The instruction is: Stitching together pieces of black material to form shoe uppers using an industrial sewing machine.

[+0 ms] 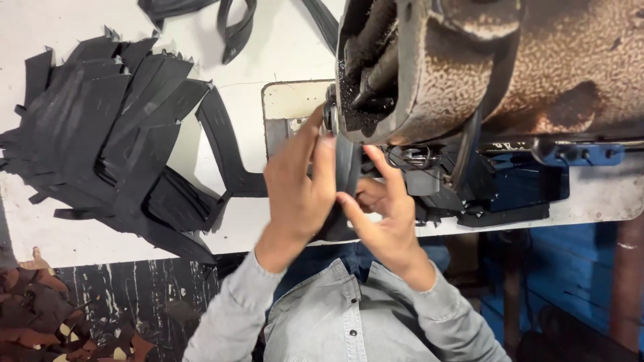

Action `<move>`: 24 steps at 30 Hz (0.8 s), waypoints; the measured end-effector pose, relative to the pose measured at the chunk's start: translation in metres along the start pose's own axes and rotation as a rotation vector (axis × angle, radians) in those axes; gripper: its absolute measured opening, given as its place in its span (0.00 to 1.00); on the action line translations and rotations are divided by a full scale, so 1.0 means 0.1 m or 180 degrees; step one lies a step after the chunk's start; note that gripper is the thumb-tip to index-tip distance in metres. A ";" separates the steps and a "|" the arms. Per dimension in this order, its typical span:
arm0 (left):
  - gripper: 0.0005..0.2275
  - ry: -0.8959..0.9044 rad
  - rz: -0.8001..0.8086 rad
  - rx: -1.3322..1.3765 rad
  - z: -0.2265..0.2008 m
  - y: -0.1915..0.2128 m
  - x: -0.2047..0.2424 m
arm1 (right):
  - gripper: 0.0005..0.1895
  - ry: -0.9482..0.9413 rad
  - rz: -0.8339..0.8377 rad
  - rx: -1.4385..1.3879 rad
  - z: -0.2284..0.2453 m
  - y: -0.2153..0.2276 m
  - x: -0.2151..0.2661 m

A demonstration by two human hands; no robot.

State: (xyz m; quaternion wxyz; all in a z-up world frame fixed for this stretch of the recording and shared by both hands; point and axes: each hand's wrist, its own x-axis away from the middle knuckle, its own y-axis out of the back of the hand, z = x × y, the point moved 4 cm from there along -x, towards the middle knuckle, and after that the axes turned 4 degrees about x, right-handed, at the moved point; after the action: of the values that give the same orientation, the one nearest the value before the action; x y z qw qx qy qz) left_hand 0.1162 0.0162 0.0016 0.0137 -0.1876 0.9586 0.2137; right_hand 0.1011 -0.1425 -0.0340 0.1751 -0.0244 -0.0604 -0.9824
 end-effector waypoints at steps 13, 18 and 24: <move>0.19 0.0235 -0.0140 0.0628 0.06 -0.07 0.17 | 0.25 0.0418 0.0139 0.0769 -0.16 0.01 0.34; 0.18 0.0122 -0.0208 0.0748 0.12 -0.09 0.18 | 0.15 0.1105 -0.0010 0.1420 -0.01 0.07 0.36; 0.21 0.0123 -0.0083 0.0931 0.04 -0.05 0.30 | 0.13 0.1279 -0.0234 0.1364 0.20 0.15 0.27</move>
State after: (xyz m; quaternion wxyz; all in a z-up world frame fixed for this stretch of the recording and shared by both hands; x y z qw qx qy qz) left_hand 0.0897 0.0031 -0.0072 0.0251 -0.2002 0.9771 0.0680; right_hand 0.0818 -0.1628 -0.0112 0.1490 0.2103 -0.2314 -0.9381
